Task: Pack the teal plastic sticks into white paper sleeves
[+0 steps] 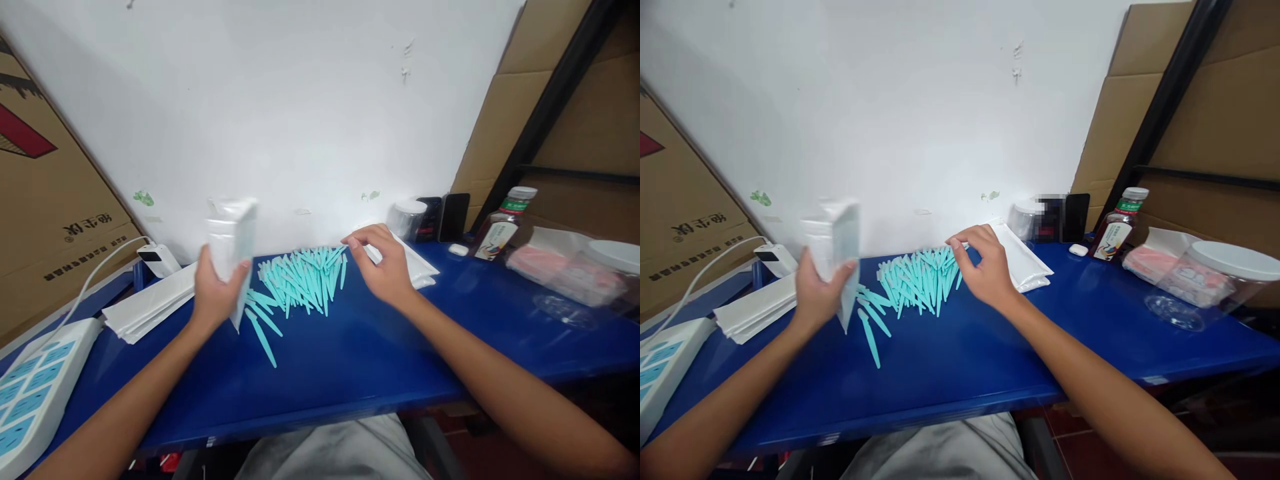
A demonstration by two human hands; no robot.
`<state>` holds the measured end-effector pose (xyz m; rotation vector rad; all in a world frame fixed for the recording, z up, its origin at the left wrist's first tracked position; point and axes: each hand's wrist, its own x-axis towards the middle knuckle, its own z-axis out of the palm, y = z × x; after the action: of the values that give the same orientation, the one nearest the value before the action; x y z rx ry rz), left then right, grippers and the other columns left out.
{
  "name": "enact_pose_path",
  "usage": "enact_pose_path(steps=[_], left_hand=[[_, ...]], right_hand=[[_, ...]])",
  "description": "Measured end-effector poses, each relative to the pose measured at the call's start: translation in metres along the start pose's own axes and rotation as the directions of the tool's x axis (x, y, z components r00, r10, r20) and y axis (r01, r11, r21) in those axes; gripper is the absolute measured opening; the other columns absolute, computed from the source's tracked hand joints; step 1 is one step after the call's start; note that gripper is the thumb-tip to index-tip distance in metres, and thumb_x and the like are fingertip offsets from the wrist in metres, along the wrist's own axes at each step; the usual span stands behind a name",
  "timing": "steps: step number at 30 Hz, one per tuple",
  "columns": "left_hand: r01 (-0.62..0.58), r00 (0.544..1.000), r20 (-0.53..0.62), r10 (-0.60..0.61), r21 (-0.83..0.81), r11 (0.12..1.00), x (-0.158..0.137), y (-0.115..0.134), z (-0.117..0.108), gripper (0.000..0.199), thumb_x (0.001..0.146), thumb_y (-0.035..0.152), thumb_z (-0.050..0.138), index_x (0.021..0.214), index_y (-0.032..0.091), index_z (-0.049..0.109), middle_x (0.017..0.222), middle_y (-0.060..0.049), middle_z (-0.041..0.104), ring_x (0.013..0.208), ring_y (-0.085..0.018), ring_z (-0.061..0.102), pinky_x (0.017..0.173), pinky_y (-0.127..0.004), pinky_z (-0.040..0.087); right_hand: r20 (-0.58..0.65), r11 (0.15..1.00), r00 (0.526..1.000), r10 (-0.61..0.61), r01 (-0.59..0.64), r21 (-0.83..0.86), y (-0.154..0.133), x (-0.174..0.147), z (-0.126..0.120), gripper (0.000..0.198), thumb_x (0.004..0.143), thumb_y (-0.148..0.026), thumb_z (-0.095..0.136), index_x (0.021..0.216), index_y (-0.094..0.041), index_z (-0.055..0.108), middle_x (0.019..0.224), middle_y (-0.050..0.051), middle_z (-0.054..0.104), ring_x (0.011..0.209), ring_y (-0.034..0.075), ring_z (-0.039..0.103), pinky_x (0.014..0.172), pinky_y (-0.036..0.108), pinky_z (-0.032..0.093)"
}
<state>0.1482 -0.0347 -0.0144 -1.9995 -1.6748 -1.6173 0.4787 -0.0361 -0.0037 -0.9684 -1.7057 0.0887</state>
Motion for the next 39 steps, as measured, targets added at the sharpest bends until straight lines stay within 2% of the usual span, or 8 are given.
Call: enact_pose_path(steps=[2, 4, 9, 14, 22, 28, 34, 39], left_hand=[[0.078, 0.986, -0.148, -0.082, -0.035, 0.996, 0.013, -0.016, -0.005, 0.049, 0.091, 0.051, 0.07, 0.126, 0.021, 0.054, 0.121, -0.008, 0.066, 0.113, -0.03, 0.066, 0.101, -0.046, 0.055], [0.147, 0.97, -0.186, -0.159, -0.079, 0.986, 0.021, -0.032, -0.004, 0.05, 0.088, 0.05, 0.071, 0.126, 0.022, 0.052, 0.124, -0.008, 0.066, 0.115, -0.03, 0.065, 0.103, -0.045, 0.055], [0.291, 0.957, -0.019, -0.291, -0.021, 0.957, 0.015, -0.051, 0.01, 0.064, 0.084, 0.061, 0.073, 0.131, 0.024, 0.049, 0.118, -0.008, 0.068, 0.109, -0.031, 0.069, 0.095, -0.045, 0.056], [0.27, 0.95, 0.124, -0.286, 0.128, 0.954, 0.003, -0.043, 0.019, 0.066, 0.083, 0.066, 0.073, 0.131, 0.025, 0.054, 0.112, -0.008, 0.069, 0.096, -0.029, 0.069, 0.079, -0.039, 0.053], [0.124, 0.951, 0.269, -0.154, 0.123, 0.985, 0.003, -0.043, 0.02, 0.062, 0.085, 0.063, 0.07, 0.13, 0.023, 0.056, 0.12, -0.009, 0.071, 0.103, -0.029, 0.069, 0.083, -0.037, 0.053], [-0.101, 0.825, 0.562, 0.059, 0.043, 0.994, -0.005, -0.033, 0.02, 0.057, 0.091, 0.058, 0.069, 0.137, 0.026, 0.059, 0.13, -0.009, 0.071, 0.109, -0.031, 0.07, 0.087, -0.038, 0.054], [-0.204, 0.72, 0.676, 0.158, -0.012, 0.979, -0.009, -0.026, 0.02, 0.052, 0.091, 0.054, 0.069, 0.136, 0.029, 0.062, 0.133, -0.007, 0.072, 0.113, -0.031, 0.071, 0.09, -0.037, 0.055], [-0.237, 0.694, 0.702, 0.16, 0.013, 0.971, -0.01, -0.026, 0.018, 0.064, 0.084, 0.054, 0.076, 0.141, 0.029, 0.061, 0.14, -0.008, 0.069, 0.119, -0.033, 0.069, 0.094, -0.039, 0.056]], right_hand=[[0.07, 0.98, 0.986, 0.151, -0.14, -0.143, 0.023, 0.005, 0.001, 0.032, 0.107, -0.042, 0.055, 0.095, -0.021, 0.076, 0.098, 0.009, 0.078, 0.099, 0.027, 0.068, 0.091, 0.038, 0.05], [0.207, 0.923, 0.917, 0.34, -0.284, -0.26, 0.045, 0.006, 0.007, 0.038, 0.106, -0.046, 0.053, 0.089, -0.02, 0.074, 0.089, 0.007, 0.077, 0.086, 0.024, 0.068, 0.078, 0.033, 0.047], [0.338, 0.756, 0.737, 0.586, -0.347, -0.555, 0.068, 0.001, 0.035, 0.054, 0.099, -0.069, 0.057, 0.101, -0.017, 0.072, 0.108, 0.015, 0.078, 0.098, 0.029, 0.072, 0.077, 0.033, 0.047], [0.417, 0.707, 0.677, 0.606, -0.218, -0.673, 0.064, 0.004, 0.051, 0.06, 0.1, -0.069, 0.053, 0.109, -0.012, 0.069, 0.116, 0.024, 0.074, 0.107, 0.037, 0.073, 0.077, 0.036, 0.05], [0.529, 0.738, 0.59, 0.61, -0.179, -0.651, 0.071, 0.007, 0.031, 0.028, 0.101, -0.038, 0.058, 0.09, -0.017, 0.072, 0.088, 0.015, 0.078, 0.087, 0.03, 0.076, 0.067, 0.033, 0.047], [0.571, 0.737, 0.501, 0.65, -0.233, -0.635, 0.068, 0.014, 0.008, 0.035, 0.108, -0.033, 0.048, 0.087, -0.014, 0.068, 0.068, 0.012, 0.073, 0.063, 0.024, 0.072, 0.064, 0.031, 0.048], [0.604, 0.789, 0.515, 0.608, -0.308, -0.532, 0.066, 0.024, -0.016, 0.027, 0.112, -0.03, 0.042, 0.094, -0.019, 0.057, 0.086, 0.012, 0.079, 0.074, 0.023, 0.074, 0.065, 0.03, 0.049], [0.723, 0.932, 0.6, 0.341, -0.318, -0.176, 0.053, 0.025, -0.029, 0.028, 0.113, -0.035, 0.04, 0.088, -0.024, 0.046, 0.075, 0.001, 0.068, 0.066, 0.018, 0.067, 0.068, 0.029, 0.05]])
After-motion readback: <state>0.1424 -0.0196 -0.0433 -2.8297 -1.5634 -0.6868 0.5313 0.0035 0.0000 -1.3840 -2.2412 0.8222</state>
